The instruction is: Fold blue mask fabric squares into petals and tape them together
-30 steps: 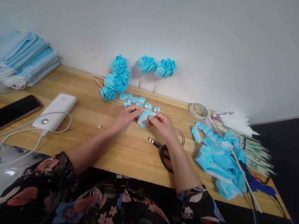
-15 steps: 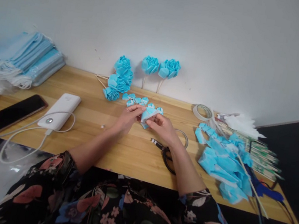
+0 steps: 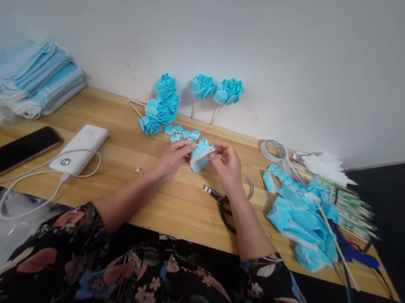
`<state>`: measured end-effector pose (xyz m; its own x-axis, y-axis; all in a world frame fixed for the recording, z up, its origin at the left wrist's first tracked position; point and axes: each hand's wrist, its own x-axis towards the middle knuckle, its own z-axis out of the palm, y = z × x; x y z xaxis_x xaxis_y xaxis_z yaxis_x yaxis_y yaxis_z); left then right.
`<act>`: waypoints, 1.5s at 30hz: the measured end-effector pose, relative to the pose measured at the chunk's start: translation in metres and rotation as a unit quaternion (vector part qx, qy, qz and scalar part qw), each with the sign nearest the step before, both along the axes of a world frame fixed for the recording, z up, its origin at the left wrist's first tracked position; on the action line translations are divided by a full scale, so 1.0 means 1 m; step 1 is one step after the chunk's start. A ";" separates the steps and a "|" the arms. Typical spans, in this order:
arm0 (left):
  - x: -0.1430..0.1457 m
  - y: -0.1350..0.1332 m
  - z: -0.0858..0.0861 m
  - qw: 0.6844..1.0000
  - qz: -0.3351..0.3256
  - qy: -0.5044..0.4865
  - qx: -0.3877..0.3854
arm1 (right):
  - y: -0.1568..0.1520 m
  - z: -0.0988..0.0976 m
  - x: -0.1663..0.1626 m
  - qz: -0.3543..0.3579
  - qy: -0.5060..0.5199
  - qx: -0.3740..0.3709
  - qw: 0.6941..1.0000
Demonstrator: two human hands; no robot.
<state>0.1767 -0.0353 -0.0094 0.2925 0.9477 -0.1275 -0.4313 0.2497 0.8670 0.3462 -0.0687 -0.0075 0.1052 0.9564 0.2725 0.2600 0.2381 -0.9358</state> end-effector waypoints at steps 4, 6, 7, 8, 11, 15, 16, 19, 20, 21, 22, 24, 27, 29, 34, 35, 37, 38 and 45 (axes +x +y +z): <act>0.000 0.001 -0.003 1.000 0.003 -0.009 -0.008 | -0.003 0.004 0.000 -0.057 -0.175 0.178 0.967; 0.001 0.001 -0.005 1.000 0.001 -0.011 -0.008 | -0.004 0.005 0.000 -0.040 -0.237 0.229 0.943; 0.001 0.002 -0.006 1.000 -0.002 -0.012 -0.006 | -0.004 0.004 0.001 -0.035 -0.255 0.238 0.937; 0.001 0.002 -0.007 1.000 -0.006 -0.011 -0.004 | -0.003 0.004 0.001 -0.034 -0.267 0.238 0.933; 0.002 0.002 -0.009 1.000 -0.014 -0.007 -0.002 | -0.003 0.001 0.001 -0.034 -0.277 0.223 0.934; 0.002 0.001 -0.008 1.000 -0.021 0.000 -0.009 | -0.002 -0.001 0.002 -0.029 -0.272 0.228 0.934; 0.002 0.001 -0.008 1.000 -0.024 0.003 -0.010 | -0.002 -0.001 0.002 -0.030 -0.275 0.235 0.932; 0.002 0.001 -0.008 1.000 -0.022 0.009 -0.012 | -0.002 -0.003 0.002 -0.023 -0.292 0.245 0.924; 0.002 0.002 -0.008 1.000 -0.016 0.009 -0.014 | -0.002 -0.003 0.002 -0.020 -0.297 0.244 0.923; 0.002 0.002 -0.008 1.000 -0.008 0.007 -0.016 | -0.002 -0.002 0.002 -0.020 -0.297 0.242 0.924; 0.002 0.003 -0.008 1.000 0.001 0.002 -0.018 | -0.002 -0.002 0.002 -0.023 -0.293 0.242 0.925; 0.002 0.004 -0.007 1.000 0.020 -0.012 -0.020 | -0.004 0.000 0.001 -0.041 -0.273 0.249 0.928; 0.001 0.004 -0.005 0.999 0.039 -0.028 -0.019 | -0.006 0.003 -0.002 -0.075 -0.261 0.259 0.927; 0.001 0.004 -0.004 0.998 0.047 -0.031 -0.016 | -0.007 0.002 -0.005 -0.089 -0.276 0.257 0.922; 0.001 0.002 -0.007 0.998 0.048 -0.038 0.001 | -0.006 -0.002 -0.009 -0.090 -0.259 0.241 0.931; 0.001 0.002 -0.007 0.998 0.045 -0.039 0.004 | -0.006 -0.003 -0.009 -0.087 -0.238 0.225 0.941; 0.002 0.002 -0.008 0.998 0.040 -0.039 0.008 | -0.005 -0.004 -0.008 -0.067 -0.163 0.166 0.970; 0.002 0.002 -0.008 0.998 0.041 -0.038 0.010 | -0.005 -0.005 -0.008 -0.052 -0.109 0.127 0.984; 0.002 0.003 -0.009 0.998 0.053 -0.037 0.005 | -0.003 -0.005 -0.013 -0.036 0.120 -0.023 0.992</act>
